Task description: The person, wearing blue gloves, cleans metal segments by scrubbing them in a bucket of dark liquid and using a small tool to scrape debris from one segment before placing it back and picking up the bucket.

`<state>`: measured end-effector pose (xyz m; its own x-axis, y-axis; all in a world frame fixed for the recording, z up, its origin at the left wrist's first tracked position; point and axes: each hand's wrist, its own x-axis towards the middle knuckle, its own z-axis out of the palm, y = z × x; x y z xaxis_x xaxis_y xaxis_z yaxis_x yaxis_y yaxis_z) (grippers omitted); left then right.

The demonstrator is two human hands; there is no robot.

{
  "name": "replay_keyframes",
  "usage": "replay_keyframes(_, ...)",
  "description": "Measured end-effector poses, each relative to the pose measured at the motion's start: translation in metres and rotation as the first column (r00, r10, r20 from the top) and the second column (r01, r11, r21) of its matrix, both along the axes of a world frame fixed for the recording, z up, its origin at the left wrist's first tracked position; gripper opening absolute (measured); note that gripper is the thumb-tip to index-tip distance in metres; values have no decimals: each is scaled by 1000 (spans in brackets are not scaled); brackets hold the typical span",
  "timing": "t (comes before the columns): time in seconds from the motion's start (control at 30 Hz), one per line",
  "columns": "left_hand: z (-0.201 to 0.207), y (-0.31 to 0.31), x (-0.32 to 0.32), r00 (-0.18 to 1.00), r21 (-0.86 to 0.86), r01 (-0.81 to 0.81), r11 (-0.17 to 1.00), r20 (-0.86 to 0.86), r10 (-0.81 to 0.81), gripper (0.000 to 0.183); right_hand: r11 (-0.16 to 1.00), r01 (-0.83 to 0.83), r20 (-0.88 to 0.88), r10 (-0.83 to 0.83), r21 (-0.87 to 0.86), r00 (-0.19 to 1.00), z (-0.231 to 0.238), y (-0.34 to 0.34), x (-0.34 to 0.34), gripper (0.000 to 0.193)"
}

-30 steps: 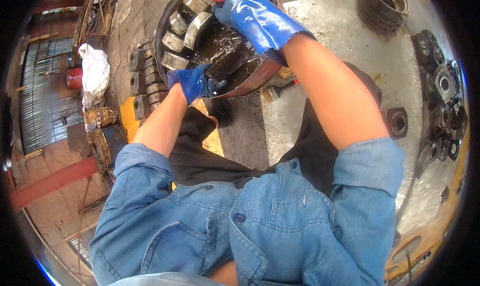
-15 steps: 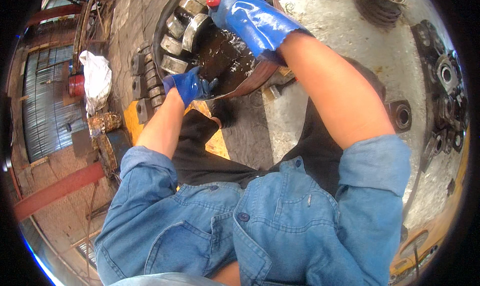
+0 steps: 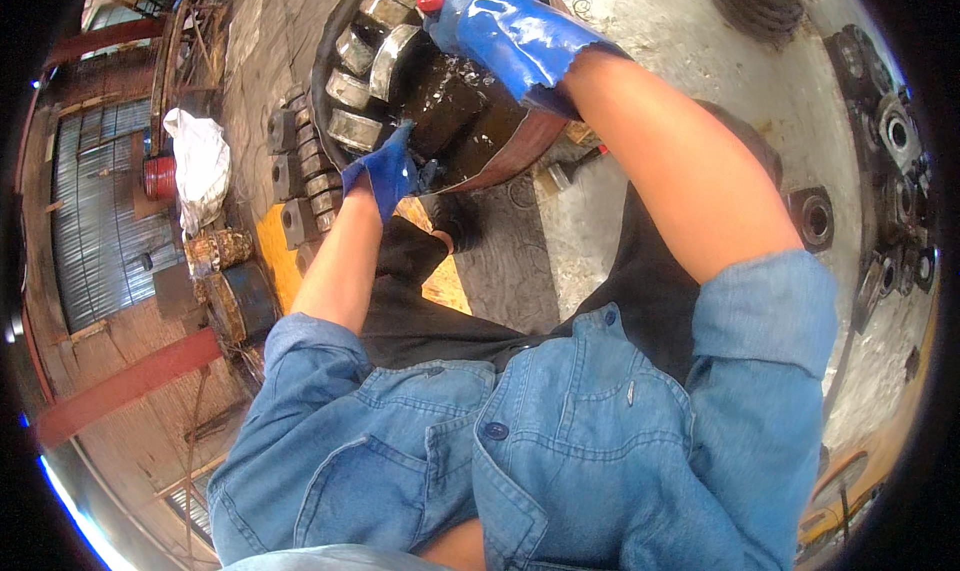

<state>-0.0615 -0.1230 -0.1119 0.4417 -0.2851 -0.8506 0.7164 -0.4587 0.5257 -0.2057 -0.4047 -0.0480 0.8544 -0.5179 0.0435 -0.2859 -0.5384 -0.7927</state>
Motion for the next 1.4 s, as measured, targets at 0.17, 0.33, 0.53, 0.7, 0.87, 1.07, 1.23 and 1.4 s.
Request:
replay_keyframes(0.17,-2,0,-11,999,-55,0,998,42,3,46,1000,6,-59,-5,18,998,-3,2,5,22)
replay_keyframes(0.33,-18,2,4,923,12,138,990,360,-133,51,999,29,-69,-27,36,997,-9,8,10,26)
replay_keyframes(0.53,3,-18,3,781,273,329,904,460,-423,60,999,41,-98,-43,-14,994,0,7,1,25)
replay_keyframes(0.7,-7,3,7,622,448,382,809,523,-583,65,996,5,-146,9,93,989,4,3,3,26)
replay_keyframes(0.87,54,-46,-15,141,906,209,369,346,-928,71,996,73,-126,-79,-47,989,35,13,-12,32)
replay_keyframes(1.07,40,-89,-16,-329,927,202,317,369,-869,79,996,93,-119,-91,9,989,23,2,-6,29)
replay_keyframes(1.23,-5,-107,14,-198,911,287,296,359,-912,109,994,104,-184,-100,16,978,35,2,-9,24)
replay_keyframes(1.4,-23,-125,40,-12,795,419,439,489,-872,84,993,115,-138,-112,19,984,24,-7,-8,21)
